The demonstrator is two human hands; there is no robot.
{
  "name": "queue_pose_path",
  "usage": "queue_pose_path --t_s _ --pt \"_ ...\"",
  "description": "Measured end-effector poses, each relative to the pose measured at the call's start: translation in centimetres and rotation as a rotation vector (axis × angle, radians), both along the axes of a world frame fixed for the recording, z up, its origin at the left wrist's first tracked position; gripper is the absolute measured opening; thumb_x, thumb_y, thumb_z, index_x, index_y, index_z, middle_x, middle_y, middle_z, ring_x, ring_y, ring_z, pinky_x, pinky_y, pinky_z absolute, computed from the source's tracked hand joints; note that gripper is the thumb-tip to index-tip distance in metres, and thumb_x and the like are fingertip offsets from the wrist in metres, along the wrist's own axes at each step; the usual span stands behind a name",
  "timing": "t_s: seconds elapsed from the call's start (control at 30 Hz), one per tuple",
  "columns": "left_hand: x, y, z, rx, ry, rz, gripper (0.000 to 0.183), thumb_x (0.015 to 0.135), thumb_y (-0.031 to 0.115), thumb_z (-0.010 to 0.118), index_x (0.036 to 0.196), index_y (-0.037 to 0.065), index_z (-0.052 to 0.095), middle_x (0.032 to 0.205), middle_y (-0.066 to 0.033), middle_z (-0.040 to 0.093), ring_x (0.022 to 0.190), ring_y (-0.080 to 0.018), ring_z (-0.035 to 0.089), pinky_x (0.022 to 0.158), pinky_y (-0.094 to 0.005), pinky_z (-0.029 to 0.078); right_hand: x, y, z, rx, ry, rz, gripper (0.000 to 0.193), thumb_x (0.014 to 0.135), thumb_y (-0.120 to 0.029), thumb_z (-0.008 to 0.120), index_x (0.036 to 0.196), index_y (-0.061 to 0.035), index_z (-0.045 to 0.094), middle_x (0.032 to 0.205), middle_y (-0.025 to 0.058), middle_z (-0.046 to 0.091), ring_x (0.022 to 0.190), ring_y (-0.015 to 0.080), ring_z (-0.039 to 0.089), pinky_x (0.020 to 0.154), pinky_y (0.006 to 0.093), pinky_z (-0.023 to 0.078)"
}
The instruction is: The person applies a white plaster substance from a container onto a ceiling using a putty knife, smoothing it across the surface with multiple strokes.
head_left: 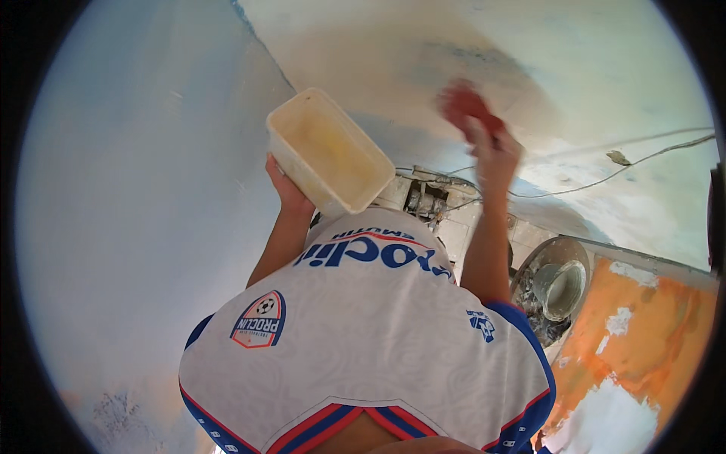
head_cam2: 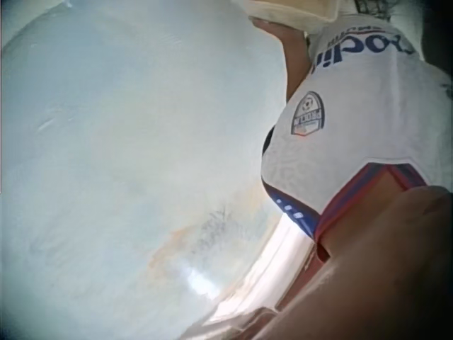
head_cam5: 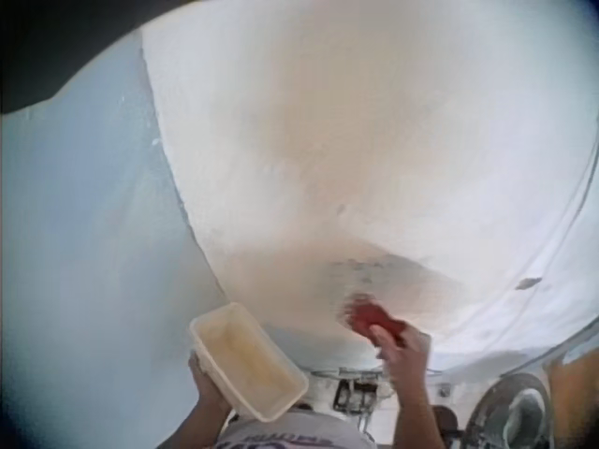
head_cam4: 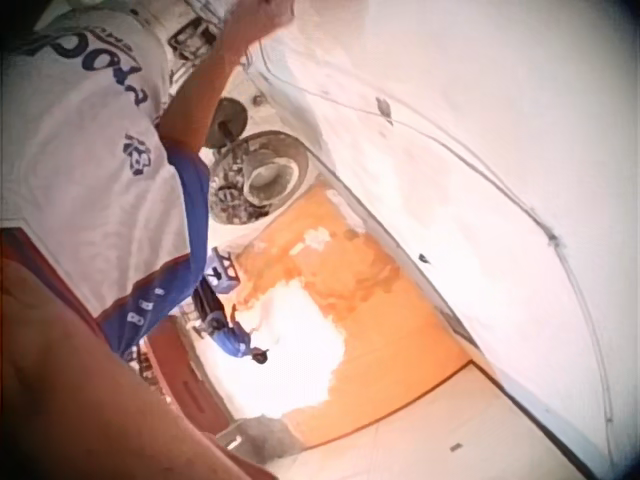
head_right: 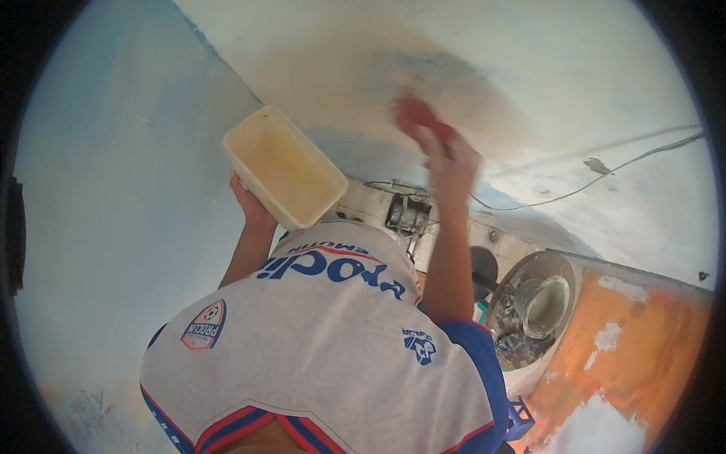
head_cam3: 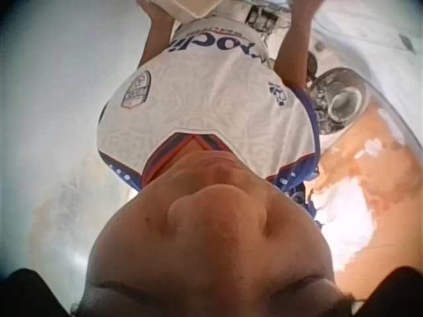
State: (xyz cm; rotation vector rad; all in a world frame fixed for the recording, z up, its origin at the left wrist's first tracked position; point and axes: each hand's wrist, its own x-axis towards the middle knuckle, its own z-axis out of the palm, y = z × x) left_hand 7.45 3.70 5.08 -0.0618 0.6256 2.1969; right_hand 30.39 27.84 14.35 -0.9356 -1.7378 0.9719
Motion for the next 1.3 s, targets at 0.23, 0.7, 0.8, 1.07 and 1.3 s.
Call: queue_pose_path --t_s 0.23,0.7,0.8,1.07,1.3 --pt "0.1 -0.8 0.6 -0.08 0.008 0.065 0.072 0.102 0.063 0.029 0.152 0.014 0.045 0.15 -0.0108 0.052 0.135 -0.0325 0.052 0.112 -0.0486 0.045 -6.1 3.1 -5.4 0.364 -0.088 -0.163 0.023 0.091 -0.023 0.079 0.098 -0.0017 0.078 0.067 0.0083 0.07 0.052 0.0125 0.062 0.055 0.0292 0.051" --pt "-0.1 -3.5 -0.6 -0.074 -0.02 0.162 0.072 0.102 0.063 0.029 0.152 0.014 0.044 0.15 -0.0103 0.051 0.135 -0.0321 0.051 0.11 -0.049 0.046 -3.8 2.6 -8.6 0.211 -0.019 -0.201 0.02 0.095 -0.02 0.075 0.101 -0.001 0.077 0.072 0.0047 0.071 0.053 0.008 0.058 0.052 0.0252 0.047" --pt "-1.1 -3.4 -0.6 -0.079 -0.077 0.135 0.072 0.101 0.063 0.03 0.152 0.014 0.045 0.15 -0.0104 0.051 0.135 -0.0323 0.051 0.11 -0.0489 0.046 -0.4 0.3 -7.3 0.017 -0.095 -0.072 0.019 0.093 -0.016 0.077 0.098 0.002 0.075 0.073 0.0079 0.072 0.052 0.0112 0.061 0.051 0.0263 0.049" --pt "-2.8 -3.2 0.5 -0.13 -0.035 0.098 0.072 0.102 0.063 0.03 0.152 0.014 0.045 0.151 -0.0104 0.051 0.136 -0.0323 0.051 0.111 -0.0489 0.046 -6.4 3.4 -6.8 0.143 -0.121 -0.139 0.025 0.091 -0.024 0.079 0.101 -0.0006 0.077 0.075 0.0085 0.073 0.055 0.0122 0.063 0.054 0.0278 0.048" --pt "-3.4 -3.5 0.6 -0.075 -0.046 0.068 0.071 0.102 0.061 0.03 0.152 0.014 0.045 0.151 -0.0113 0.05 0.136 -0.0325 0.051 0.111 -0.0485 0.045 -1.5 0.2 -6.0 -0.084 -0.19 0.027 0.026 0.09 -0.023 0.08 0.101 0.0005 0.076 0.072 0.009 0.069 0.052 0.0124 0.061 0.052 0.0276 0.049"
